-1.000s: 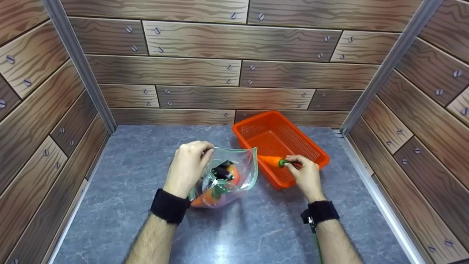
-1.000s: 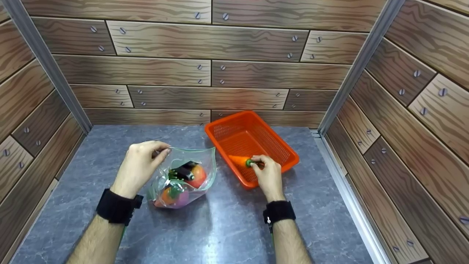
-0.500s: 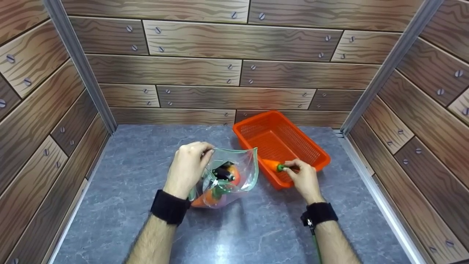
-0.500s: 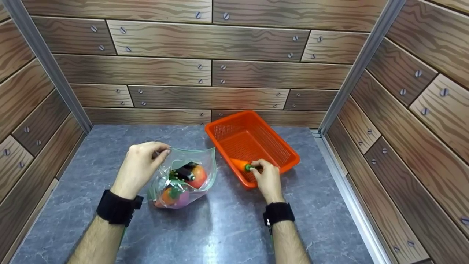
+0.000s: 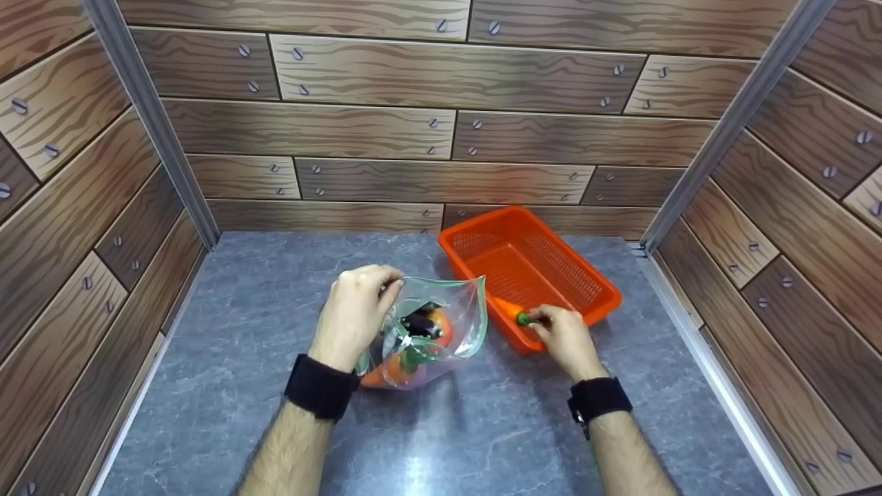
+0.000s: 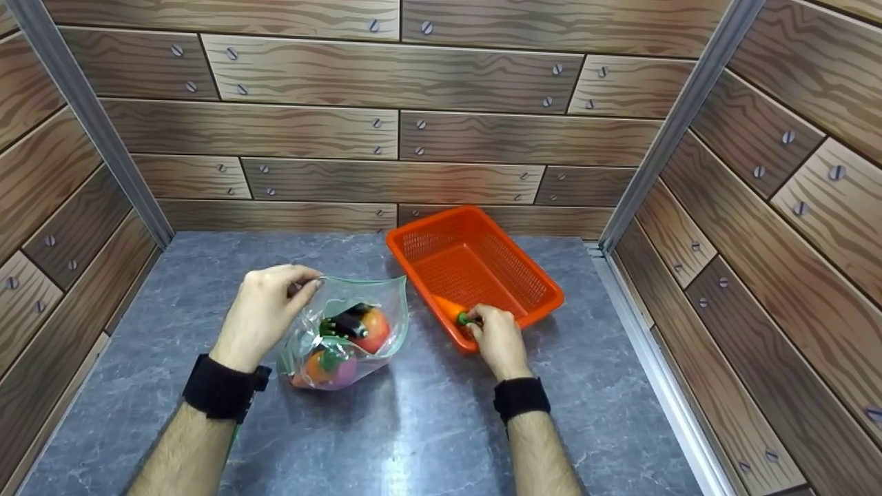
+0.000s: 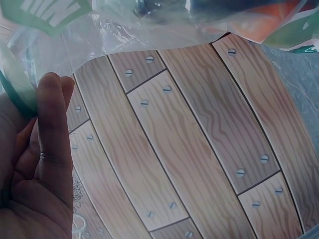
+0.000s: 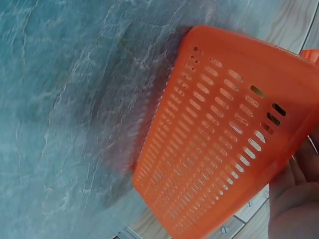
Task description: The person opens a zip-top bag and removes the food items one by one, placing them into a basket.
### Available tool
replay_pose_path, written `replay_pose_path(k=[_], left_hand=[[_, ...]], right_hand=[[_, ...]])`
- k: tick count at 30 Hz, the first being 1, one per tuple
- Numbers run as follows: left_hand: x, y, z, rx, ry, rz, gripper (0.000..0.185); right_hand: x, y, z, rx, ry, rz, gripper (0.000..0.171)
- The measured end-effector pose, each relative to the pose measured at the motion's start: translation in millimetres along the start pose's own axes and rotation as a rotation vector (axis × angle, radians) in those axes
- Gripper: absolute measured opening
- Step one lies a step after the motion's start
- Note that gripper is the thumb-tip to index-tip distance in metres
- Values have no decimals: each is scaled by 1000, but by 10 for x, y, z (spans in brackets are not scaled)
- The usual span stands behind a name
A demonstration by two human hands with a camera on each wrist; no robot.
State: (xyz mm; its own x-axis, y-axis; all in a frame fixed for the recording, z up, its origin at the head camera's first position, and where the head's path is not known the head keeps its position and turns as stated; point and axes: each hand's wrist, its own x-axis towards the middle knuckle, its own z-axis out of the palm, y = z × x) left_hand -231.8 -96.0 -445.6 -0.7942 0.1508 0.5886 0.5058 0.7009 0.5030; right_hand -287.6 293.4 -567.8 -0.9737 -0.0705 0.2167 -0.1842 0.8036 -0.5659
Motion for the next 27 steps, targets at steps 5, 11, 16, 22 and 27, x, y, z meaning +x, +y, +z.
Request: replay_pose_path(k=[5,11,16,22,27], left_hand=[[-3,9,-8,-4,-12,-14,8],[5,20,-10,-6,-11,-13,8],[5,25,-8,-13,-14,-16,9],[4,32,-5,-10,-13,-18,9],[6,33,0,-10,-14,-13,8]], right_hand=[[8,-8,-11,-56,-69,-19,13],[13,-51,-74,-80,-114,-57,24],[9,-166,-192,0,-56,-57,33],[5,-357,-350,68,62,-102,35],[-12,-533,-454,86,137,-155,34]])
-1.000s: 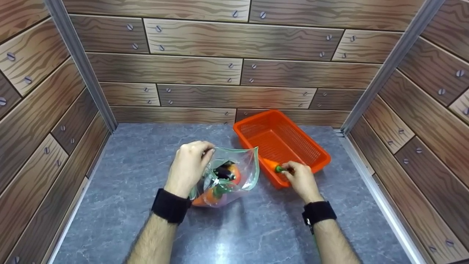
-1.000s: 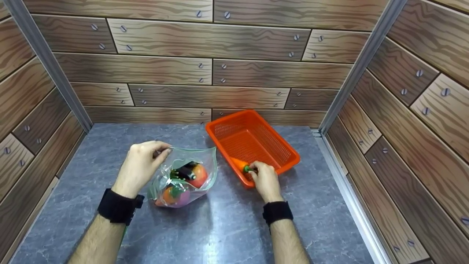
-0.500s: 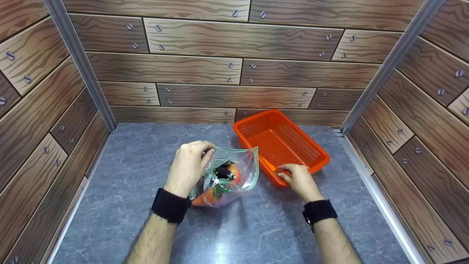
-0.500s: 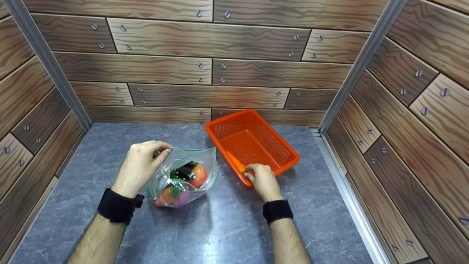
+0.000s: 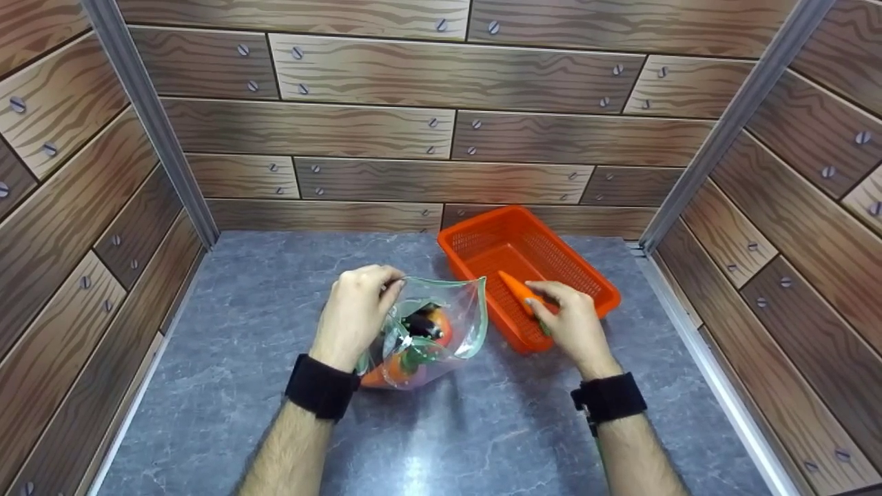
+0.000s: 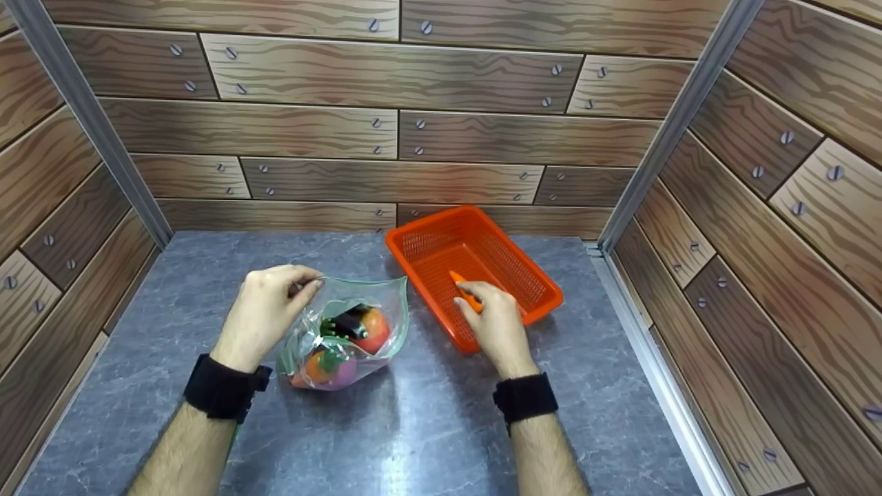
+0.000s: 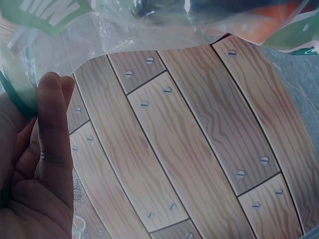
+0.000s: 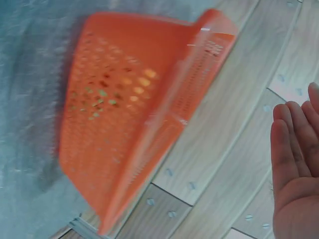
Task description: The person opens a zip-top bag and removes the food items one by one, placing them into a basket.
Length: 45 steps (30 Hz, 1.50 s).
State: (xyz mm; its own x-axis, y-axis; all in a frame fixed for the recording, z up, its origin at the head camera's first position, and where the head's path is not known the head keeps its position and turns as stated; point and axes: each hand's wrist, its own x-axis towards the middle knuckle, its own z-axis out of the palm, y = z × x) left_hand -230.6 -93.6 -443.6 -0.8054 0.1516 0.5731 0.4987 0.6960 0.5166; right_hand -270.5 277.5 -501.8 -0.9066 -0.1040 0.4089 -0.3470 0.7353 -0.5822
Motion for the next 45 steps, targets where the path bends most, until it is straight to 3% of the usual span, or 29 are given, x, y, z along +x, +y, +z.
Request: replay_pose_path(k=[9,24,32,45], left_hand=[[-6,-22,17,-3,4,9,8],[-11,-7,11,-8,-2,-4,9],[-19,-5,19,-11,1,-1,9],[-34,-9,40,3,21,30,7]], right_hand=[[-20,-328,-97,16,90,-102,36],[-128,-768,-3,64,126,-357,36],[-162,-919,96,56,59,-440,34],[-228,-1048,296,54,-100,-429,30]])
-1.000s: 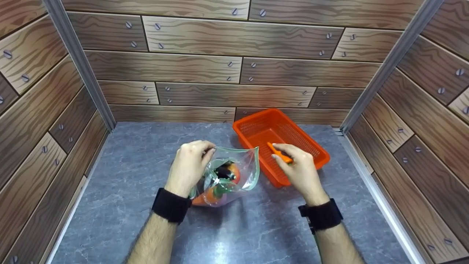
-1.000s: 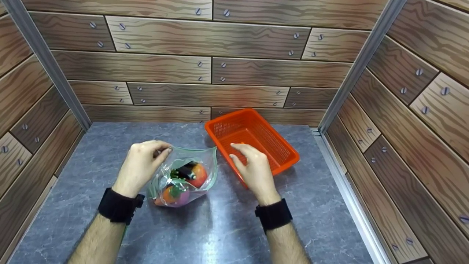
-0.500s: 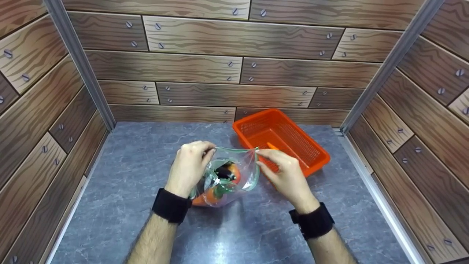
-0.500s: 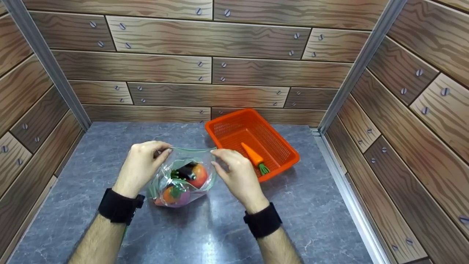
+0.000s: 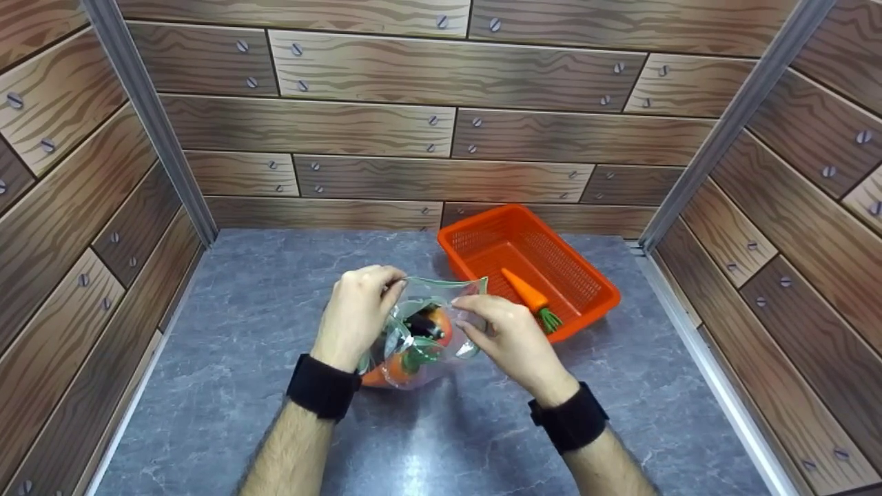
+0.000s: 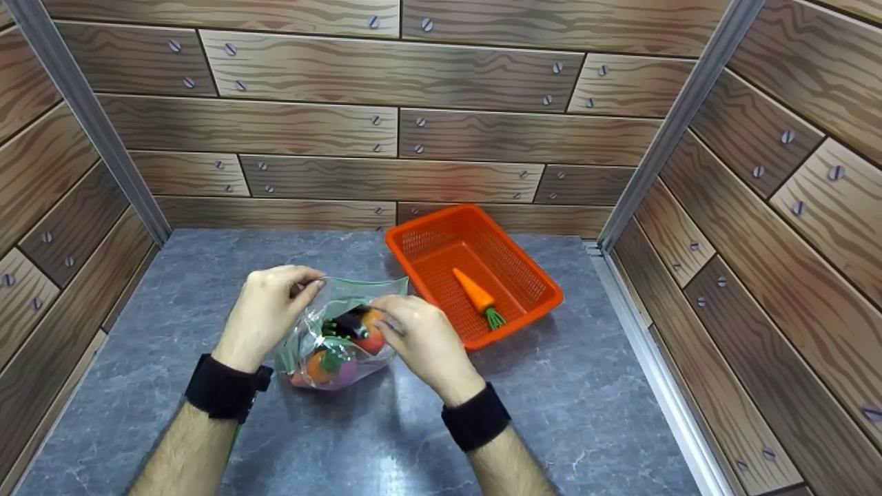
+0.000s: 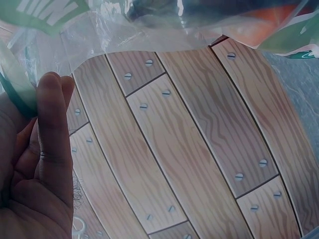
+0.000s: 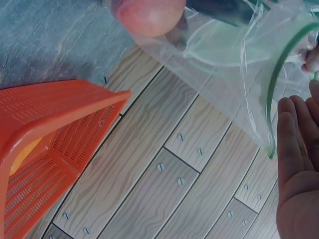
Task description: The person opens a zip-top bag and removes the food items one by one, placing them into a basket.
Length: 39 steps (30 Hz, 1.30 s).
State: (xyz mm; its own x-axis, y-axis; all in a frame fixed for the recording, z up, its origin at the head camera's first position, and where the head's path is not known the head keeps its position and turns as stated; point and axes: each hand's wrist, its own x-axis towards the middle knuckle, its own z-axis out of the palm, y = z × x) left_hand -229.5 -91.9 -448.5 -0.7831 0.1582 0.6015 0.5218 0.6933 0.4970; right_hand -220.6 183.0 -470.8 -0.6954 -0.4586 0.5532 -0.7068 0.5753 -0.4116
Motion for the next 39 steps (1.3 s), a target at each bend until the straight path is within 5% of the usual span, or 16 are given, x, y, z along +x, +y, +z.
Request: replay_pose_path(k=[22,39], left_hand=[[-3,-16,6,-9,-21,-22,8],[-9,-9,24,0,-16,-19,7]], right_hand=[[71,15,313,-74,-220,28,44],[157,-12,540,-205,-291,37,44]])
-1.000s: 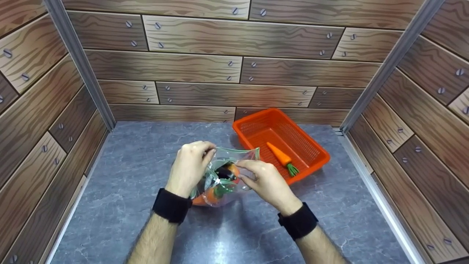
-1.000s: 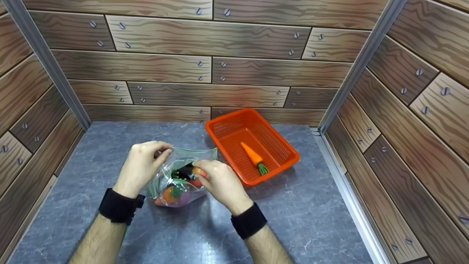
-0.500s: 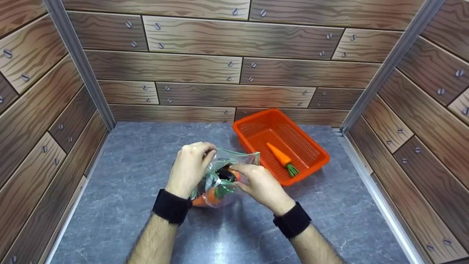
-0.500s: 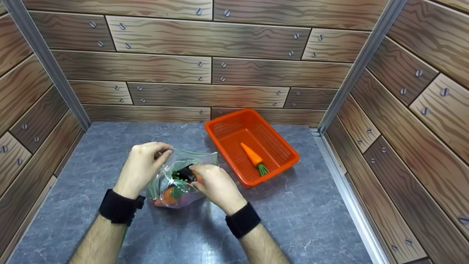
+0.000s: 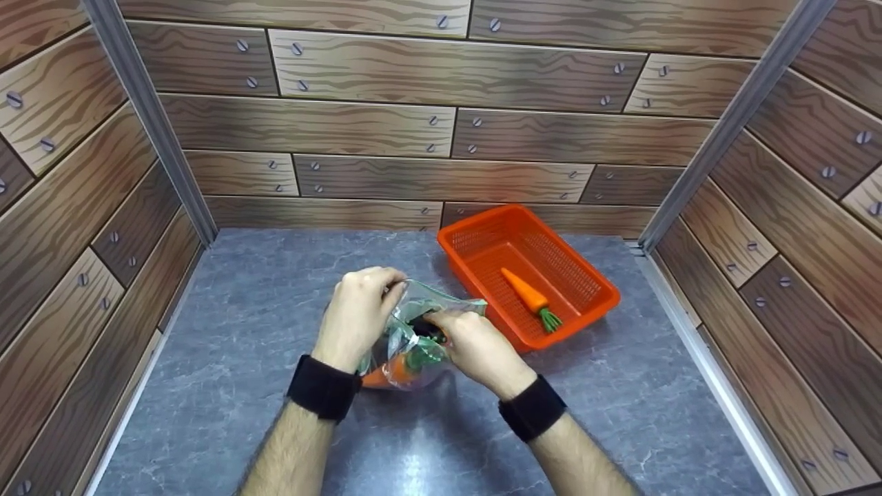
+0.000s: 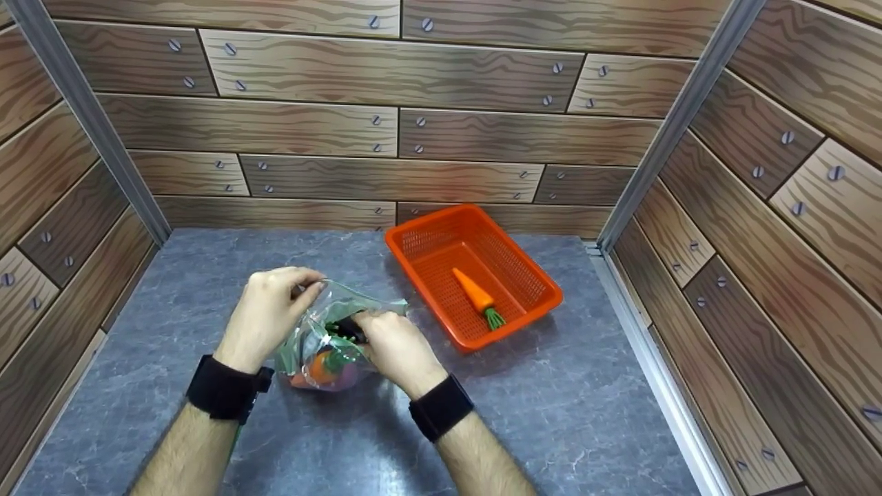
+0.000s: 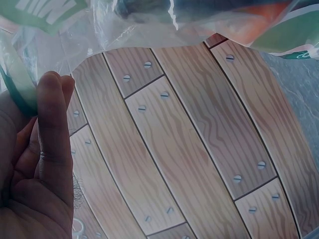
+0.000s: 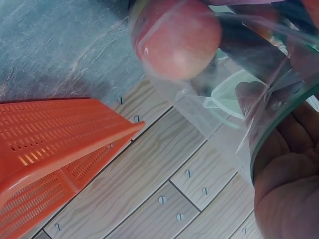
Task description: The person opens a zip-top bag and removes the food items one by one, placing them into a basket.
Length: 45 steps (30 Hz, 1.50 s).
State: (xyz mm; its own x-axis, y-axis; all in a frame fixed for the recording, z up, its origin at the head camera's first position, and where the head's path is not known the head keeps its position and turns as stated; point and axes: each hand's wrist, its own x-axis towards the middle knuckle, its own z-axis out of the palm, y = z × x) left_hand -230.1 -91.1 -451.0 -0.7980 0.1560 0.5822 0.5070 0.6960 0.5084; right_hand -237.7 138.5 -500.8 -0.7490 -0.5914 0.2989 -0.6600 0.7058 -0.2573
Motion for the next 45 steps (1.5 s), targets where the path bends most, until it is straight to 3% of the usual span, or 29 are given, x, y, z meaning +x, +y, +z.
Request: replay_pose_path(k=[9,19,29,45], left_hand=[[12,19,-19,-7,-7,0,8],[15,-2,-21,-5,10,20,7],[23,-8,-53,-17,12,6,8],[17,-10,-64,-12,-1,-23,8]], right_hand=[[12,6,108,-61,10,-26,51],[4,30,106,-74,115,-69,31],[-67,71,-42,-56,239,-118,27],[-159,150,-360,-18,349,-137,35]])
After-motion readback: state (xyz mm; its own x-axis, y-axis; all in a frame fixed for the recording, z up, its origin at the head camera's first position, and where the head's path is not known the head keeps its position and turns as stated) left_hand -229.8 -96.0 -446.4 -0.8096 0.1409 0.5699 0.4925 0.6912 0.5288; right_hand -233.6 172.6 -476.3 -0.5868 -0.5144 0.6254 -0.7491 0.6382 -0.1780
